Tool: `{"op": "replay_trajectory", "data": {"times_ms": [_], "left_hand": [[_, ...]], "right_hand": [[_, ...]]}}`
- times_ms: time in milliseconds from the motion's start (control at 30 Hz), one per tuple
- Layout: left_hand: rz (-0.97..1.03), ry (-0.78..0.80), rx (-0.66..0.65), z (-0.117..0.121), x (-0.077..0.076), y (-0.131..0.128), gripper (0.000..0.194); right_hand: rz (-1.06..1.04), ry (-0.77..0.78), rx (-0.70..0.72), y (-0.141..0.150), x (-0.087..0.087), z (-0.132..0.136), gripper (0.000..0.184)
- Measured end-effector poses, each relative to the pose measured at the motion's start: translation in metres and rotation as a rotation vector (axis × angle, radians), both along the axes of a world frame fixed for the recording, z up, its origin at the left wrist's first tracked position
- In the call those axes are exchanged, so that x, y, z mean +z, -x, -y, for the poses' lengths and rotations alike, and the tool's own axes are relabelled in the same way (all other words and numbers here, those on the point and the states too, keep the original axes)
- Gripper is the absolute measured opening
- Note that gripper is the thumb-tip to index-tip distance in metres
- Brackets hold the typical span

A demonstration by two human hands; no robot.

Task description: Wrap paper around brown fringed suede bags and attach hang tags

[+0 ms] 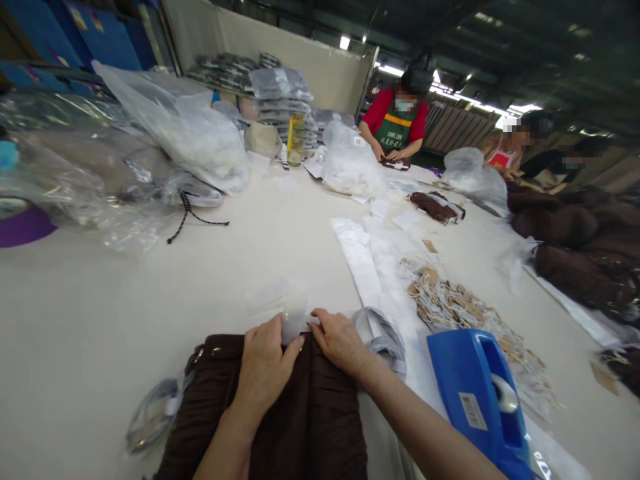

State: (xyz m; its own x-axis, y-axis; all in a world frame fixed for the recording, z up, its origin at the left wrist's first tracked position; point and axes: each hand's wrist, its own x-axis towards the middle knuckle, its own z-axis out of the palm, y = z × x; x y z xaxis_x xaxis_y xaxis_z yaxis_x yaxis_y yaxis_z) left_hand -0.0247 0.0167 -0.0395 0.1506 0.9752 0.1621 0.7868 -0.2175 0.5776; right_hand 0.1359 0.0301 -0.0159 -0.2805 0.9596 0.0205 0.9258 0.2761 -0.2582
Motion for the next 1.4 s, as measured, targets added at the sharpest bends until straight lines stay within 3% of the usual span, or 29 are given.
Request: {"op": "replay_trajectory", "data": {"times_ms": [100,200,267,367,467,733,867,1067,1200,1267,1400], "left_hand": [[-0.047,0.01,0.015,-0.001,0.0,-0.005,0.029],[-0.065,0.022,0.02,-0.001,0.003,-0.005,0.021],[-0.072,0.035,0.02,-0.001,0.006,-0.005,0.018],[-0.068,0.046,0.018,-0.001,0.008,-0.004,0.02],[-0.039,0.068,-0.002,-0.003,0.01,-0.001,0.021],[0.225,0.124,-0.111,-0.008,0.011,0.014,0.014],[0.36,0.12,-0.111,-0.007,0.008,0.013,0.017],[0.539,0.148,-0.212,-0.001,0.005,0.02,0.019],[0.57,0.165,-0.23,0.002,-0.001,0.028,0.019],[0.563,0.167,-0.222,0.002,-0.005,0.028,0.019],[0.498,0.16,-0.255,0.003,-0.007,0.027,0.02]], "right_hand": [[-0.093,-0.228,-0.079,0.024,0.018,0.03,0.03],[-0.17,-0.426,-0.041,0.051,0.016,0.078,0.042],[-0.102,-0.439,-0.014,0.058,0.002,0.106,0.046],[-0.014,-0.266,-0.032,0.051,-0.02,0.128,0.05],[0.006,-0.165,-0.068,0.037,-0.028,0.131,0.052],[0.029,-0.203,-0.217,0.03,-0.036,0.134,0.06],[0.08,-0.287,-0.199,0.022,-0.046,0.129,0.062],[0.103,-0.441,0.011,0.0,-0.069,0.116,0.05],[0.035,-0.533,-0.1,0.002,-0.083,0.119,0.043],[0.003,-0.527,-0.159,0.006,-0.079,0.119,0.034],[-0.068,-0.539,-0.144,0.016,-0.051,0.109,0.022]]}}
